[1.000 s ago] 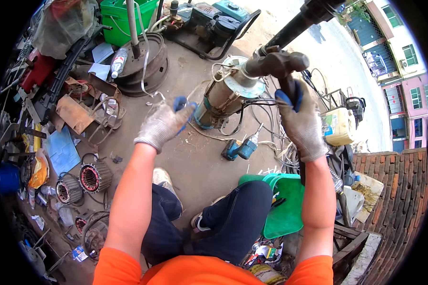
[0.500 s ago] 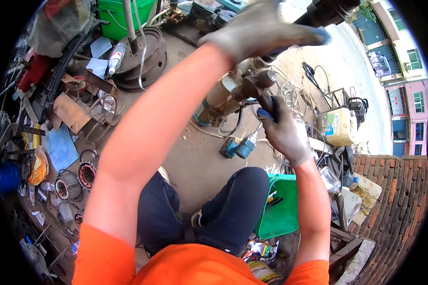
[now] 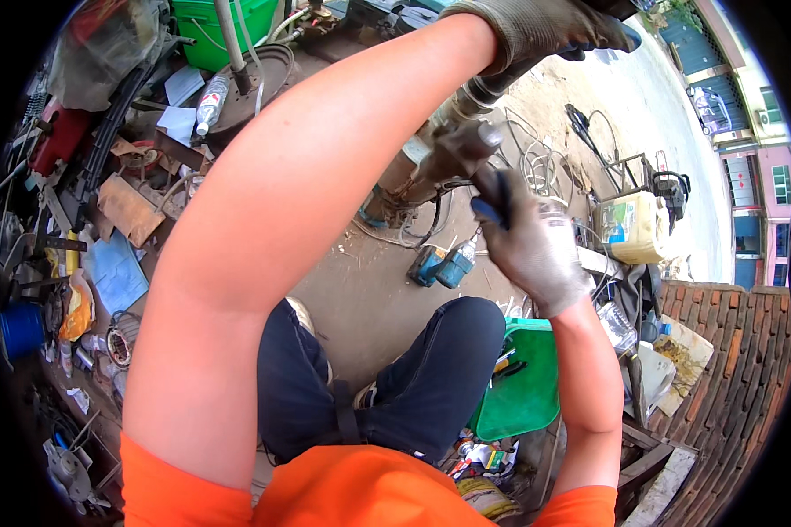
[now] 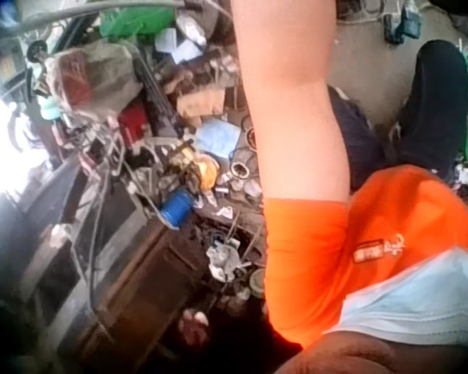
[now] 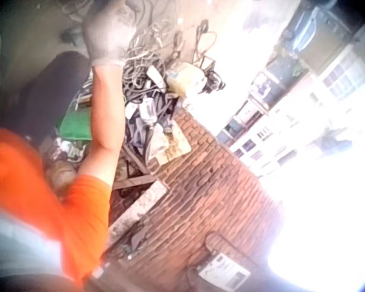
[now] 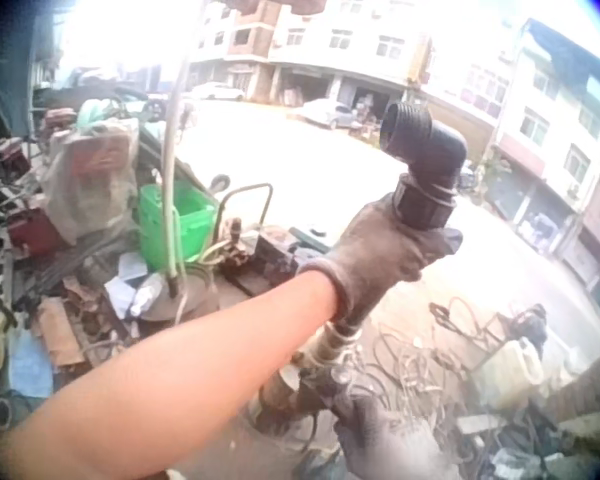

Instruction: The person repairs a cylindrical electric motor by using a cordless drill to remove bolts, a hammer to tap components, and a spray can to lubricate parts. They also plug a power cord into a wall socket to test the motor.

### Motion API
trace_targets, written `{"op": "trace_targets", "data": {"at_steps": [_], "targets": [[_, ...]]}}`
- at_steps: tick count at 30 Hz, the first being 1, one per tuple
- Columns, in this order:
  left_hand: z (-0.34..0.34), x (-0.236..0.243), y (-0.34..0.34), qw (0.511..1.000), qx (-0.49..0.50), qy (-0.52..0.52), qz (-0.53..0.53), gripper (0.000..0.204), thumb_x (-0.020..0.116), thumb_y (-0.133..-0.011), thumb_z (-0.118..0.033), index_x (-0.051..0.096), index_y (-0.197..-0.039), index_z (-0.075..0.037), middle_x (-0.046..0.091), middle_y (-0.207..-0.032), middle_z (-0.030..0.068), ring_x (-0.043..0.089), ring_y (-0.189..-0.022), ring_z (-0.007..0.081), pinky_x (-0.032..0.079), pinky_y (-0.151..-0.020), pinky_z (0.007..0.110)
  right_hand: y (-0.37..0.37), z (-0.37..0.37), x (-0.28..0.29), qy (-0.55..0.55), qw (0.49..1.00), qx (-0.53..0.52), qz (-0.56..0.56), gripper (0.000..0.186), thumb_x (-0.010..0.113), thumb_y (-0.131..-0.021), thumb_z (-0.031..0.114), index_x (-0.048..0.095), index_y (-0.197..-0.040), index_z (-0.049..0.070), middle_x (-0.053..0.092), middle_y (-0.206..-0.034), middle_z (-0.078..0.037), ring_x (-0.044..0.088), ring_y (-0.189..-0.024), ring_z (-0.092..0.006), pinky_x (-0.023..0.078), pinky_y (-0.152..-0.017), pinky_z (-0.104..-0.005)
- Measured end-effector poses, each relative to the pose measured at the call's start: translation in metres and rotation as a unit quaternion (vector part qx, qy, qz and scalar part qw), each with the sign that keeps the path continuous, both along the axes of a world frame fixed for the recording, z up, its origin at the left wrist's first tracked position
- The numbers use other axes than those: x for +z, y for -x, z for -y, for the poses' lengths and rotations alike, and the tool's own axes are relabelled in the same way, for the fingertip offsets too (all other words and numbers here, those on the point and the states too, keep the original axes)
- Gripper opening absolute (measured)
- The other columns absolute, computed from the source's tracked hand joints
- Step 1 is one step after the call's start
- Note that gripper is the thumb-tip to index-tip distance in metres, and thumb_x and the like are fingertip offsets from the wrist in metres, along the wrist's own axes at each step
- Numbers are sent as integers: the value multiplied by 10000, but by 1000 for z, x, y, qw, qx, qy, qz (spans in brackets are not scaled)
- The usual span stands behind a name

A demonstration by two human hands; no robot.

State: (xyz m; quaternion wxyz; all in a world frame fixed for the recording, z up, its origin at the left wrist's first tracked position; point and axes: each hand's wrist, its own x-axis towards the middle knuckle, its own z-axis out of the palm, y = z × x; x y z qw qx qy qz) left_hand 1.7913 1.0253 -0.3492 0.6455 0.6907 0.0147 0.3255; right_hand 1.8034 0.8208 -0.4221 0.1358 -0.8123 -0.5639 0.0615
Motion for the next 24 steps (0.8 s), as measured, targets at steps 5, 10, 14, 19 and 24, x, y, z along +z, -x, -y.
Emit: {"op": "trace_targets", "data": {"at_steps": [5, 10, 14, 19, 24], "targets": [[-1, 0, 9, 1000, 5, -2, 20, 296, 789, -783, -337, 625, -827, -94, 586, -664, 0, 510, -549, 93, 440, -513, 262, 4, -13, 22, -100, 991, -17, -81, 271, 631, -863, 151, 541, -1088, 30, 646, -827, -267, 645, -800, -456, 509, -668, -502], [-2, 4, 7, 999, -33, 0, -16, 298, 782, -789, -346, 617, -779, -99, 579, -658, 1, 513, -562, 89, 439, -515, 262, 2, -4, -17, 27, 999, 12, 17, 340, 631, -857, 202, 521, -1108, 1, 653, -821, -267, 656, -796, -432, 527, -703, -507], [-10, 7, 10, 999, -47, -17, -13, 301, 773, -799, -359, 617, -814, -102, 577, -669, -3, 504, -568, 92, 448, -535, 271, 4, -14, 13, -45, 997, 1, -55, 304, 640, -850, 158, 549, -1109, 29, 661, -837, -248, 664, -800, -426, 524, -679, -489], [3, 8, 5, 997, -62, -24, -28, 314, 751, -822, -376, 607, -861, -101, 570, -685, -3, 511, -589, 97, 458, -557, 275, 1, 0, -17, -1, 999, -26, -40, 354, 625, -857, 164, 517, -1155, 7, 673, -840, -245, 668, -820, -434, 532, -699, -491], [-5, -3, 0, 998, -52, 26, 34, 311, 782, -811, -326, 659, -965, -85, 614, -737, -8, 519, -579, 87, 448, -538, 256, -2, -6, -10, 77, 988, -73, -110, 417, 637, -866, 250, 518, -1199, 29, 666, -933, -266, 654, -881, -447, 522, -774, -500]]}}
